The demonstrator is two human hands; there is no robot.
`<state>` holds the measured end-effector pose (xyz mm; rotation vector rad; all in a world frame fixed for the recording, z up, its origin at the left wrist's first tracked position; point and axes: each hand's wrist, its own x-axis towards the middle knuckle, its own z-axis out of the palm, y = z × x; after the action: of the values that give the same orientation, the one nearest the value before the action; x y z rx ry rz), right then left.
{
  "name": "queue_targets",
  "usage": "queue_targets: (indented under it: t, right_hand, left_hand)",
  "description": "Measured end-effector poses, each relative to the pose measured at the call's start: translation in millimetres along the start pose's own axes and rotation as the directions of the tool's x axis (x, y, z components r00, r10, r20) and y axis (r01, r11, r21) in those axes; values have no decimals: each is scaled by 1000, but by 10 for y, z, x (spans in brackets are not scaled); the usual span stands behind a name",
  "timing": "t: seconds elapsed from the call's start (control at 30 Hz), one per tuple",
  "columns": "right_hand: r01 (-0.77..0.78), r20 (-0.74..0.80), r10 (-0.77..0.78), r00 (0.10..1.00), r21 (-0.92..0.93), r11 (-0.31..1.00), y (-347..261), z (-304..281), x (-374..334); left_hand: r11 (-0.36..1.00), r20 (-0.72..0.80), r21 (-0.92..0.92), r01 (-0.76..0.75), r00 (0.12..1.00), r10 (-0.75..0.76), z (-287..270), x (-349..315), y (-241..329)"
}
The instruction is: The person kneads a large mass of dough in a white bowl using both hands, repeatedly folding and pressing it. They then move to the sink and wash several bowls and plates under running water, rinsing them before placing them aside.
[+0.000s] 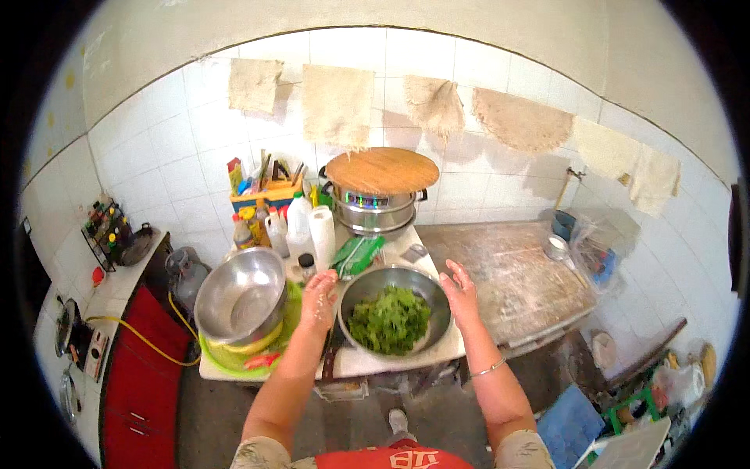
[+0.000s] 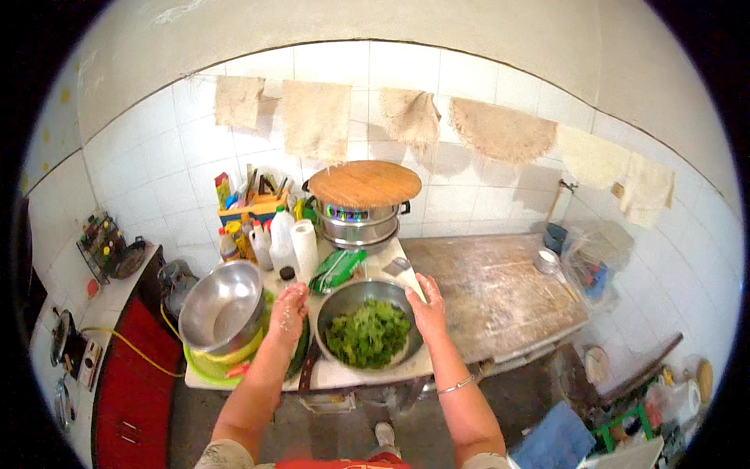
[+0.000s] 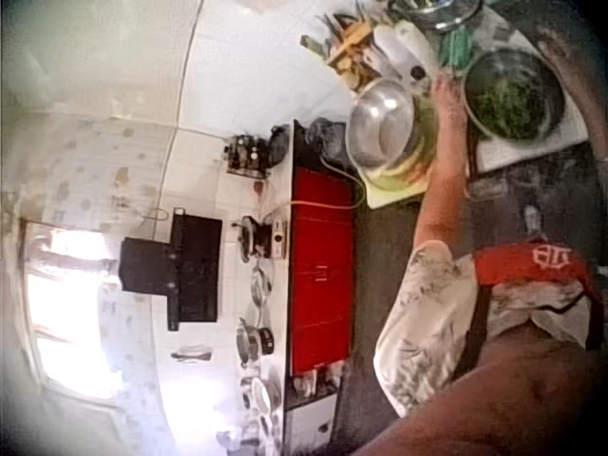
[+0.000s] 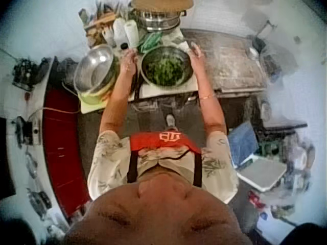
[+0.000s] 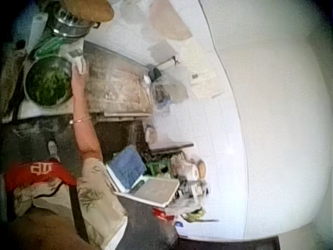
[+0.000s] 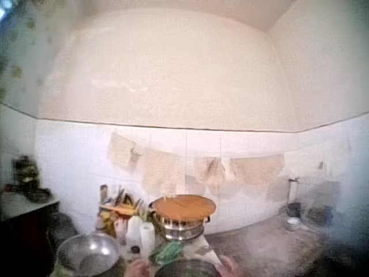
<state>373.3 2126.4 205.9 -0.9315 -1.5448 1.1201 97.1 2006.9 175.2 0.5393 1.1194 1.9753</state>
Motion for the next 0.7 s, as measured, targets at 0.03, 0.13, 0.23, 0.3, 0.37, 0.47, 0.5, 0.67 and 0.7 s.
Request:
queue_targets:
  t: [0.03,0.13,0.23,0.3,0.37,0.47,0.5,0.67,0.7]
  right_hand:
    - [-33,22,32,999,50,998,135,-3,362]
    - [-154,48,147,988,188,970,501,93,1478]
    - [-244,68,235,970,323,914,674,264,2308]
    - [-342,97,329,939,340,876,817,365,2747]
    - [-429,150,402,903,350,833,872,425,3096]
    - [-504,202,461,864,358,786,1126,454,3528]
    - [-528,201,488,849,359,770,1176,466,3628]
    - [-592,222,556,801,430,681,1450,717,4056]
    - [-607,238,565,790,437,664,1447,773,4076]
  left_hand:
    - [997,-76,-11,74,994,-75,210,146,-79]
    - [994,-107,-9,105,989,-105,523,917,-382]
    - [993,-155,46,106,983,-97,689,1489,-452]
    - [990,-205,82,114,974,-96,766,1827,-478]
    - [989,-262,100,110,962,-81,929,2141,-436]
    - [993,-269,35,110,958,-97,1160,2623,-605]
    - [994,-260,12,105,961,-98,1188,2788,-687]
    - [1000,-301,-8,-13,954,10,1270,3272,-721]
    - [998,-315,-20,-60,948,51,1242,3309,-698]
